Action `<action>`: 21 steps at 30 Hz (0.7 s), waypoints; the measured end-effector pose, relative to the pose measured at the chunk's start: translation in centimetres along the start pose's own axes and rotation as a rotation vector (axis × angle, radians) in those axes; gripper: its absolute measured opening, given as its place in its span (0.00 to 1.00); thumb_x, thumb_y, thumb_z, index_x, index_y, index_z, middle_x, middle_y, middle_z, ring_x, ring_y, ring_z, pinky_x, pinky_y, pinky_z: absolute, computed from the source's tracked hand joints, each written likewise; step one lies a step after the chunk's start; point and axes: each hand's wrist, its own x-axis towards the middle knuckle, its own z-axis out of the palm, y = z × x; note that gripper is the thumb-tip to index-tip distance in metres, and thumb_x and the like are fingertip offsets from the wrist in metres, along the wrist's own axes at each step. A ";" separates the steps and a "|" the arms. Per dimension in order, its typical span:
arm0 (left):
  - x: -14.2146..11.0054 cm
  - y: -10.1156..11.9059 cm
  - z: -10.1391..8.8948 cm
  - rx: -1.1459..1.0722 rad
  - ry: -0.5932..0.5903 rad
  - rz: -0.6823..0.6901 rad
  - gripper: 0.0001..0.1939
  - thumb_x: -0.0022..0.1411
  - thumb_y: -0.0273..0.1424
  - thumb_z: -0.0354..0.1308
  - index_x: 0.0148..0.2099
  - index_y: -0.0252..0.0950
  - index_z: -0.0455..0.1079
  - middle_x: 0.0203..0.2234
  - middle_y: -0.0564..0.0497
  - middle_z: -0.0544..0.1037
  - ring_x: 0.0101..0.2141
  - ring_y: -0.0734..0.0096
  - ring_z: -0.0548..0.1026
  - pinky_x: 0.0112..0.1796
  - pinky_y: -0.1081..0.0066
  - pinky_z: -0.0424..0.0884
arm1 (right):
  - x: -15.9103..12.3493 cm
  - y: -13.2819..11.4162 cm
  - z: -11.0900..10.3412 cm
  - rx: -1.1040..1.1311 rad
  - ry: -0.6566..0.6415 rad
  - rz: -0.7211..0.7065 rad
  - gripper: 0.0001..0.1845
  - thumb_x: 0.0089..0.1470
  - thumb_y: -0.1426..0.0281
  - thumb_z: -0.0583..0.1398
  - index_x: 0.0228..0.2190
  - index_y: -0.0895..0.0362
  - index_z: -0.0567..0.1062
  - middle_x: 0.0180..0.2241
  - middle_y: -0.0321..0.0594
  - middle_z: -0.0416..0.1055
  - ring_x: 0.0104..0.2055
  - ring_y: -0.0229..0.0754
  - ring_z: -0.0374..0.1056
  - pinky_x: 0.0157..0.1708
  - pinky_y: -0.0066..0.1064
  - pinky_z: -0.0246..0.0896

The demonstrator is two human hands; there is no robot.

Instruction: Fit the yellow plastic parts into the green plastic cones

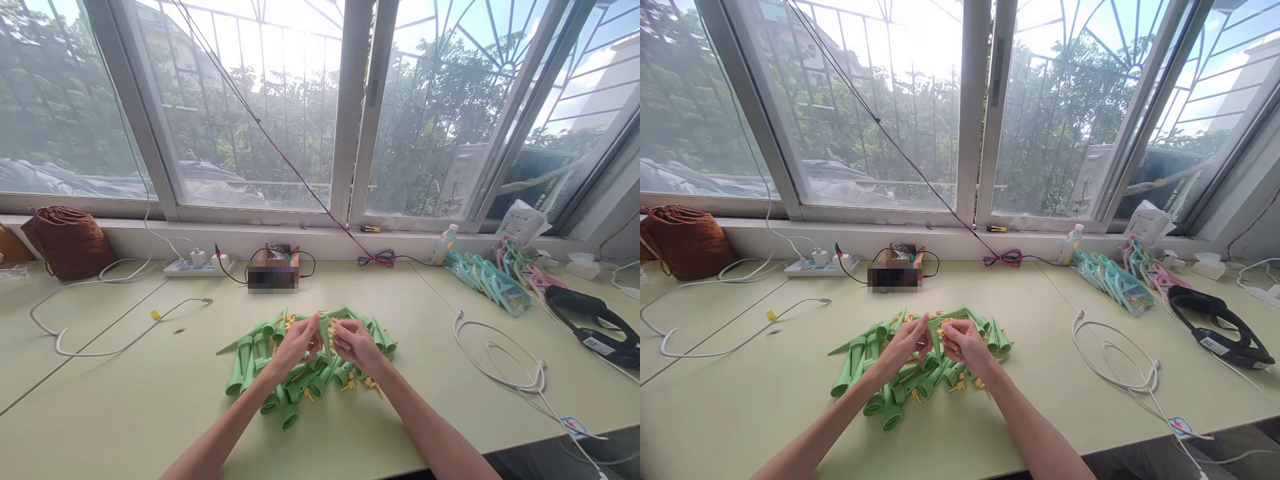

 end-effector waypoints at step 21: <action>-0.6 1.2 0.3 -0.084 -0.044 0.147 0.24 0.60 0.45 0.60 0.52 0.34 0.69 0.28 0.47 0.77 0.27 0.67 0.75 0.22 0.73 0.72 | 0.2 0.0 -0.4 0.017 0.075 0.003 0.23 0.50 0.54 0.66 0.21 0.57 0.65 0.14 0.24 0.49 0.13 0.26 0.41 0.12 0.24 0.33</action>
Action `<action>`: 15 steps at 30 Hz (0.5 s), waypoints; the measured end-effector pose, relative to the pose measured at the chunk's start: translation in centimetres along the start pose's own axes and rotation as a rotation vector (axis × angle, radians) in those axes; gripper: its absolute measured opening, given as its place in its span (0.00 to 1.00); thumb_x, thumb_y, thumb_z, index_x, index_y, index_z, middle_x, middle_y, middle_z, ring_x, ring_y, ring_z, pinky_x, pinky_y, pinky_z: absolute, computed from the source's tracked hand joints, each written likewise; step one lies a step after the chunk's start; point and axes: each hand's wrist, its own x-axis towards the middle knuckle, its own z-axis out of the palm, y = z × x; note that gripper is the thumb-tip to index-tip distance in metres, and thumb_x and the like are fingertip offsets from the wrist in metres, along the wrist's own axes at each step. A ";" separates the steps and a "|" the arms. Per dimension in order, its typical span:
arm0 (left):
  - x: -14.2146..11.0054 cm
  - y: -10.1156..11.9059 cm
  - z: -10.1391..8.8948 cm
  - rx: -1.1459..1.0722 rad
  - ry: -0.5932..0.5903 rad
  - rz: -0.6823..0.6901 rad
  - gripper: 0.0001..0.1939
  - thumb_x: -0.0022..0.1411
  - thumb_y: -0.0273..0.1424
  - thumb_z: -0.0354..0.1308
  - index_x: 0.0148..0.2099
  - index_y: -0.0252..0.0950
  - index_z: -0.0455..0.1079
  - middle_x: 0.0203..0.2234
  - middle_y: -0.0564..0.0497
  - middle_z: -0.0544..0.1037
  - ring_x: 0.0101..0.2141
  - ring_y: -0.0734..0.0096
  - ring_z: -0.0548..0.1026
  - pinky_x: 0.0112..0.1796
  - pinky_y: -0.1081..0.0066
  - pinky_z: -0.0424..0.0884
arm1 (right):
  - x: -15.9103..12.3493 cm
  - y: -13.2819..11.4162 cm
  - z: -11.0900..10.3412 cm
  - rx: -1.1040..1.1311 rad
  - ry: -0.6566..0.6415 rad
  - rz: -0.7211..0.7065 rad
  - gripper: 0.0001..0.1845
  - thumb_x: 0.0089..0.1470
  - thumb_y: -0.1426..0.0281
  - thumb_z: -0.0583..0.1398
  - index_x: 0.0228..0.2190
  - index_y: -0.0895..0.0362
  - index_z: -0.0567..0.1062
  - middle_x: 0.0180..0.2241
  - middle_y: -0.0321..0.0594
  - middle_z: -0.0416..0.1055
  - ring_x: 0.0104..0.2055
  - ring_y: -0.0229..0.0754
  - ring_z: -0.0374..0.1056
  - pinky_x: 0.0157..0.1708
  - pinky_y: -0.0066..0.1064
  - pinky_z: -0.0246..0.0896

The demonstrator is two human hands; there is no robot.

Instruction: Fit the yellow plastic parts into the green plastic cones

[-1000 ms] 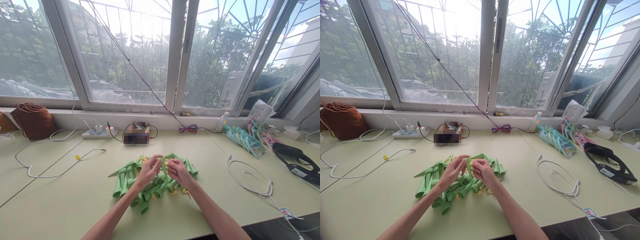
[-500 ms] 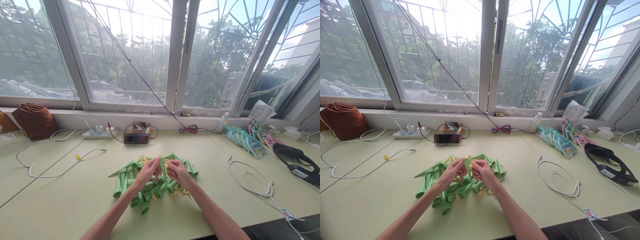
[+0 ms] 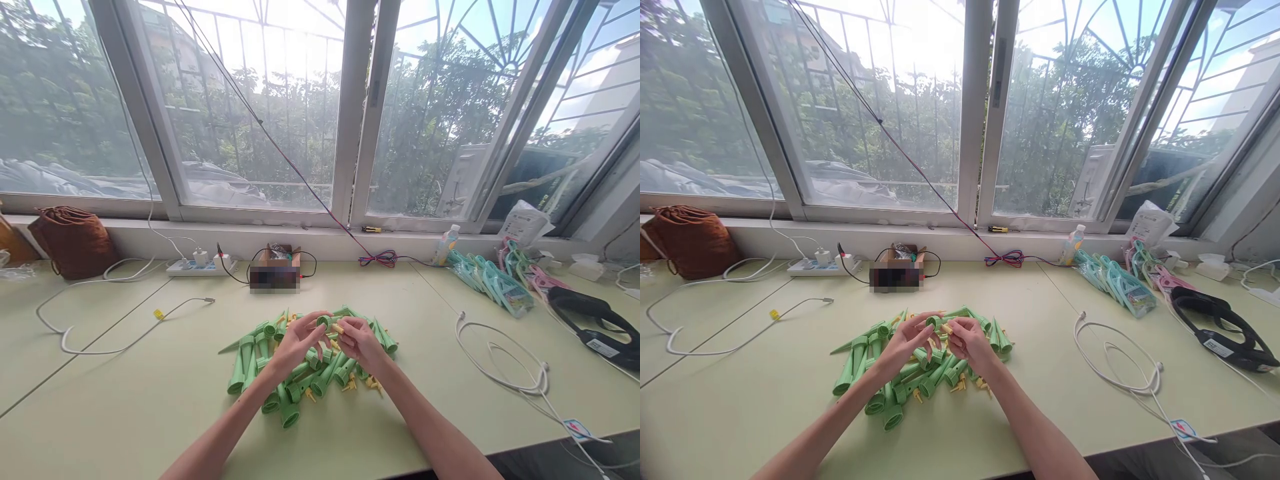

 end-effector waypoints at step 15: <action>0.2 -0.5 -0.3 -0.020 0.114 -0.123 0.28 0.61 0.54 0.51 0.46 0.34 0.73 0.28 0.50 0.73 0.24 0.71 0.73 0.20 0.74 0.70 | -0.2 -0.1 0.5 -0.092 -0.004 -0.025 0.22 0.51 0.56 0.64 0.19 0.57 0.65 0.14 0.25 0.50 0.12 0.26 0.43 0.12 0.25 0.33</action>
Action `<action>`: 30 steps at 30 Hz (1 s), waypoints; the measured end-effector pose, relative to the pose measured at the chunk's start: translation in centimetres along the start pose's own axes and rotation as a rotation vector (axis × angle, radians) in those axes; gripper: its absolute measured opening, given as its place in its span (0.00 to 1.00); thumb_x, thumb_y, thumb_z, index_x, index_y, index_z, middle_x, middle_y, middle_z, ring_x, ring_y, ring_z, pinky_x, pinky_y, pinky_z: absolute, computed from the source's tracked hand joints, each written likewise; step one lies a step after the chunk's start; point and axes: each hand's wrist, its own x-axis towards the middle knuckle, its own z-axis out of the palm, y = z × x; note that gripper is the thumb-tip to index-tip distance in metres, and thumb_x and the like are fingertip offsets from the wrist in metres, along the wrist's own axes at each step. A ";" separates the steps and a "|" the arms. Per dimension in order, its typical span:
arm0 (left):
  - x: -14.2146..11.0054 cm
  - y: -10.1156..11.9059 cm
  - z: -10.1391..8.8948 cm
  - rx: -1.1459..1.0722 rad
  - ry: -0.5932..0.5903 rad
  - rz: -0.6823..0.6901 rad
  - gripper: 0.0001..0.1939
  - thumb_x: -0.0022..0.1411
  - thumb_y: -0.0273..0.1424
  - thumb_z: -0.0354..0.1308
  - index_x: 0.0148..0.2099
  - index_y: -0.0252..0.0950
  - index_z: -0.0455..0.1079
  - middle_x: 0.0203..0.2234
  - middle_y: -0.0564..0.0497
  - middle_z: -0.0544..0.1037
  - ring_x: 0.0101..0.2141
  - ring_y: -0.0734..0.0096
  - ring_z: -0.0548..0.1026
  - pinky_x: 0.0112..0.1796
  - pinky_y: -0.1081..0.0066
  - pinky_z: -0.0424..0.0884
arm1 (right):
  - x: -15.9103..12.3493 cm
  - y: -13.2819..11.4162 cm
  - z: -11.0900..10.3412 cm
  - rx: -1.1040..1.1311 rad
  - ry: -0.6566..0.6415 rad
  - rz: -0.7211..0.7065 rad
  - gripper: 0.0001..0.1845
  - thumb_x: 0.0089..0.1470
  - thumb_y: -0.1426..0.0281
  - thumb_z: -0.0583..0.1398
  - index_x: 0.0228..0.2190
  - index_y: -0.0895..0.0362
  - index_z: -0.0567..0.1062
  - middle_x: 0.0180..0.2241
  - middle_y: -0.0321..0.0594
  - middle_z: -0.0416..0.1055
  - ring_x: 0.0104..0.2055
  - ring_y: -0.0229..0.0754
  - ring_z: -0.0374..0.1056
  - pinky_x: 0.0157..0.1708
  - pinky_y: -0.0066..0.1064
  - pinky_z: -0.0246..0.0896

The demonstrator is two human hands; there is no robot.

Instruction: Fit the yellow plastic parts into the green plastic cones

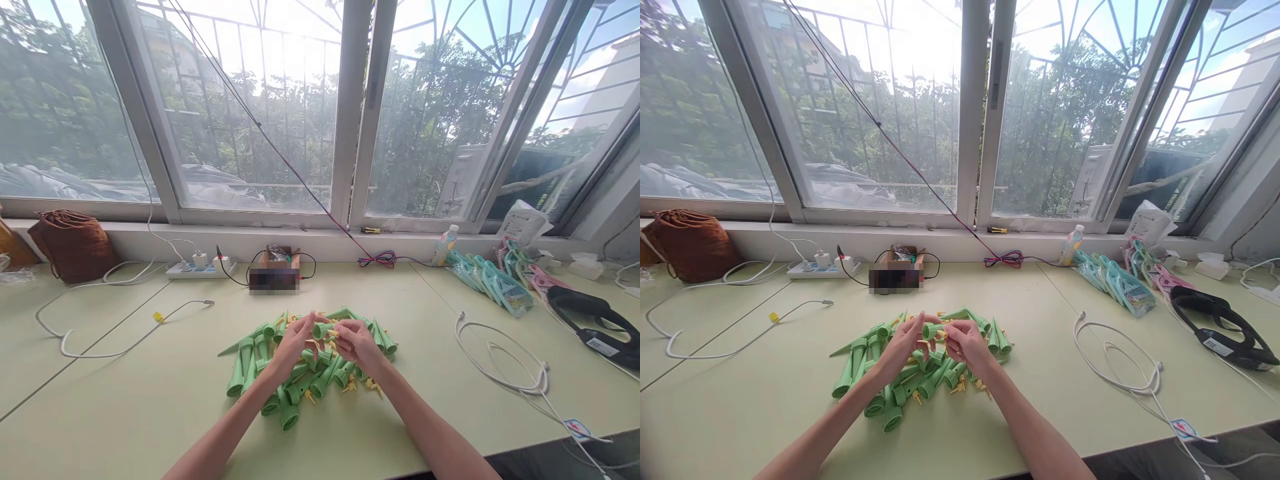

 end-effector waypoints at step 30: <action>0.2 -0.2 -0.2 0.125 -0.093 0.065 0.18 0.59 0.42 0.61 0.43 0.33 0.74 0.32 0.48 0.75 0.27 0.72 0.71 0.25 0.74 0.70 | 0.0 0.1 0.0 -0.039 0.021 -0.069 0.23 0.55 0.60 0.62 0.17 0.57 0.62 0.13 0.25 0.51 0.13 0.27 0.44 0.13 0.25 0.36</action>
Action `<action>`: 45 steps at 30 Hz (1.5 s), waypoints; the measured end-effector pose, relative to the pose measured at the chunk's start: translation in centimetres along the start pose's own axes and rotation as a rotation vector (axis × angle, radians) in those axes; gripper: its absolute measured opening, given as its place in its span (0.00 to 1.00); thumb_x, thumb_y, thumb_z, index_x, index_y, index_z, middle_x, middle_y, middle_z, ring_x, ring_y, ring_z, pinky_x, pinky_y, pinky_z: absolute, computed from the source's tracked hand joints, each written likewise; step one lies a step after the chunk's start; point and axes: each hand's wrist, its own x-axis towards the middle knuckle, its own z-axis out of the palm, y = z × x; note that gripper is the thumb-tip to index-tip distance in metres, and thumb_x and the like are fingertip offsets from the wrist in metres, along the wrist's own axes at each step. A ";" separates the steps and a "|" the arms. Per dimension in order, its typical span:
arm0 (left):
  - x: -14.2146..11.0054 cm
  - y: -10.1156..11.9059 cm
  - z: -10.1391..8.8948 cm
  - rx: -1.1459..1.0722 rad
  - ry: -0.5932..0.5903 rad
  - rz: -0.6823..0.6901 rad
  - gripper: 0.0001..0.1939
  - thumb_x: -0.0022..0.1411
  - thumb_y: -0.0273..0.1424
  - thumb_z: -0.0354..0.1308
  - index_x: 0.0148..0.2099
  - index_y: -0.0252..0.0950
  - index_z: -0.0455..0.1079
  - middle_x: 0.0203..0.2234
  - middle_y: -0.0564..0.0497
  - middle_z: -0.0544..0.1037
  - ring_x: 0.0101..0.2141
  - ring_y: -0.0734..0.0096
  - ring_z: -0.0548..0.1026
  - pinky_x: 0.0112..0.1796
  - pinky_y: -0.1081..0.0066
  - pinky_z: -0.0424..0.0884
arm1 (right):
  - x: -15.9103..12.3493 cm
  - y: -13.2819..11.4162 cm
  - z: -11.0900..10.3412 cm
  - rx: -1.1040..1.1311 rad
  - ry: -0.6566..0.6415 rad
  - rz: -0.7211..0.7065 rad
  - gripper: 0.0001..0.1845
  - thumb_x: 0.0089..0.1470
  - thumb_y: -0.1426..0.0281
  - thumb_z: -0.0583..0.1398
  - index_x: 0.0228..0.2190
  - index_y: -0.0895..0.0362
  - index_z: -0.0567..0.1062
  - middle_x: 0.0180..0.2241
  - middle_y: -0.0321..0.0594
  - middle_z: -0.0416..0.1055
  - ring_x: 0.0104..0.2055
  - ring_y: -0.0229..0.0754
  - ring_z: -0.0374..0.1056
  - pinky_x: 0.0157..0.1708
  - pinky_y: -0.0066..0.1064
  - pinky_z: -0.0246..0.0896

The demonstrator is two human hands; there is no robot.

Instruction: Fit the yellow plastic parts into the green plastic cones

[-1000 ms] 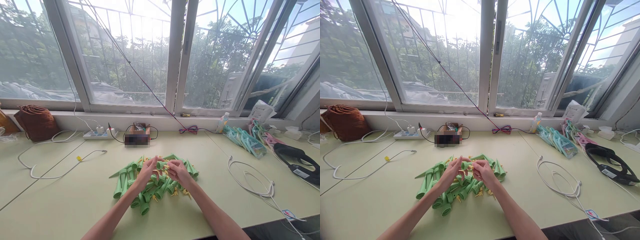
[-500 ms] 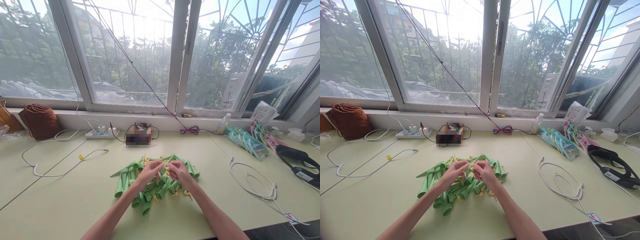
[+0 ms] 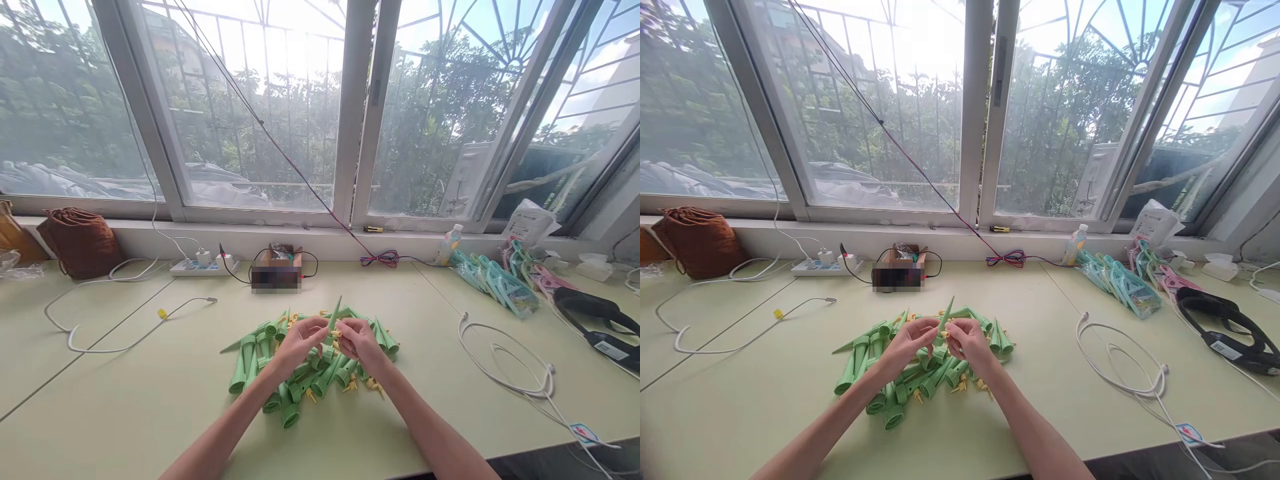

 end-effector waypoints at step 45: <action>-0.4 1.0 0.6 0.349 0.148 0.164 0.12 0.61 0.41 0.58 0.38 0.36 0.71 0.29 0.52 0.71 0.26 0.74 0.69 0.25 0.77 0.69 | 0.5 0.3 -0.2 0.197 -0.030 0.095 0.18 0.48 0.64 0.63 0.16 0.56 0.63 0.12 0.26 0.53 0.11 0.28 0.47 0.12 0.25 0.32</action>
